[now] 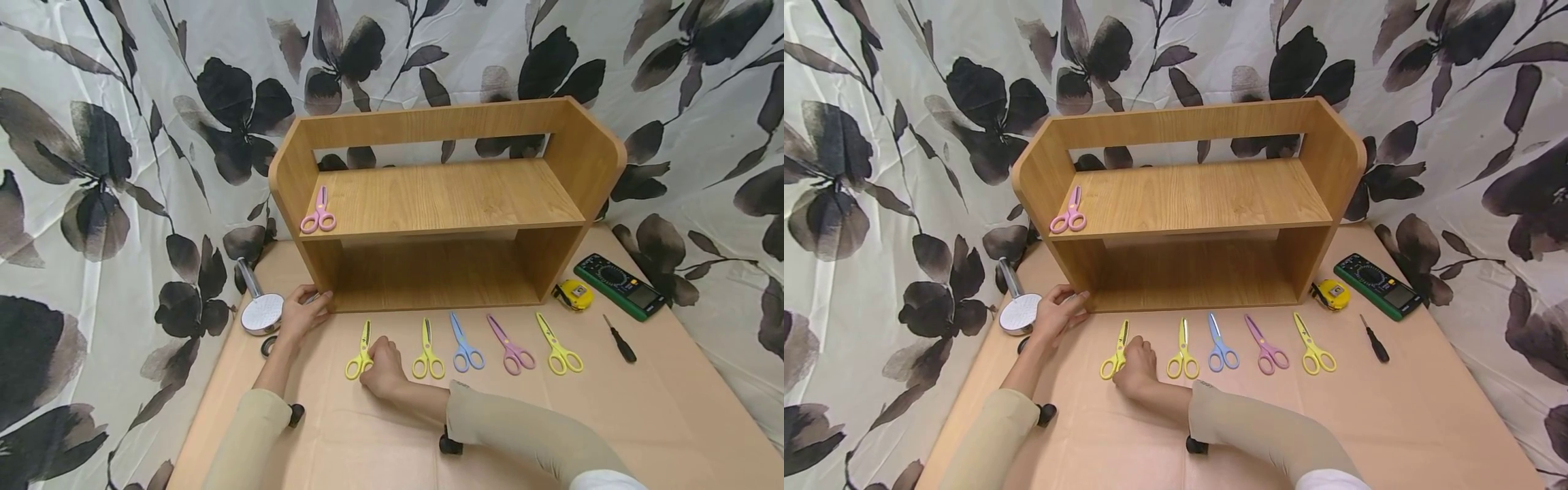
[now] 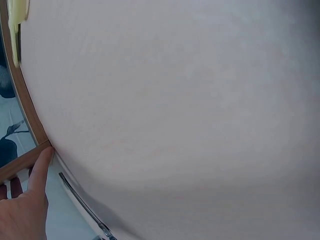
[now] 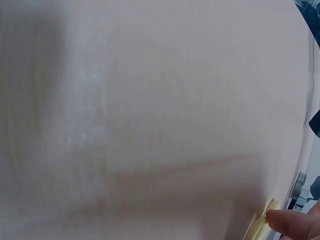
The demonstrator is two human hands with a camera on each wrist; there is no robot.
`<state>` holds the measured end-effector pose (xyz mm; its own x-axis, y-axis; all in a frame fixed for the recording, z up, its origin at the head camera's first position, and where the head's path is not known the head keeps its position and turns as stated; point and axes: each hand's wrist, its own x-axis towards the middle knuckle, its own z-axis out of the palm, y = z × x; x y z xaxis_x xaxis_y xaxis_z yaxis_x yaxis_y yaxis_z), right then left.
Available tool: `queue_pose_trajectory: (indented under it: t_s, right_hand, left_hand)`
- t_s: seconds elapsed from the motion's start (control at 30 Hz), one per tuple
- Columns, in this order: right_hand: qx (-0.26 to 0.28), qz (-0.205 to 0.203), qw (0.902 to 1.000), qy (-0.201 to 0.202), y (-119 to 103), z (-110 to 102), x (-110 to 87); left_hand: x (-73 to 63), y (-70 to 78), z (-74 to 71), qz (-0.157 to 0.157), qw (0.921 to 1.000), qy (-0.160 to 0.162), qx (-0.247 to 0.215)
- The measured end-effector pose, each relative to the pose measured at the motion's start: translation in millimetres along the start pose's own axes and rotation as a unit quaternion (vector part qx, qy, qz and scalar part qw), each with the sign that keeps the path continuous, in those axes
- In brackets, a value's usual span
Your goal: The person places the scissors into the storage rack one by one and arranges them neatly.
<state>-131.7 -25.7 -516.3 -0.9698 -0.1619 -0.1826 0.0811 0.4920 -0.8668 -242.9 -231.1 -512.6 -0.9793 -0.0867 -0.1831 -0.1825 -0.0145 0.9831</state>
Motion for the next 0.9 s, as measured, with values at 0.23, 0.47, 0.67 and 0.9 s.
queue_pose_trajectory:
  t_s: [0.23,0.47,0.67,0.9]
  right_hand:
    - [-0.047,-0.016,0.9986,0.016,-1.6,-0.4,0.5]
    - [-0.076,-0.031,0.9963,0.024,-2.6,-4.4,1.4]
    - [-0.049,-0.040,0.9979,0.013,3.2,-11.1,3.6]
    - [-0.041,-0.046,0.9979,0.020,12.4,-11.8,2.1]
  left_hand:
    - [-0.2,-0.3,-1.2,-0.003,1.0000,-0.001,-0.008]
    - [-5.5,5.9,-0.8,-0.012,0.9998,-0.013,-0.011]
    - [-14.9,18.6,2.3,-0.015,0.9995,-0.019,-0.019]
    - [-13.7,16.8,3.1,-0.015,0.9995,-0.019,-0.022]
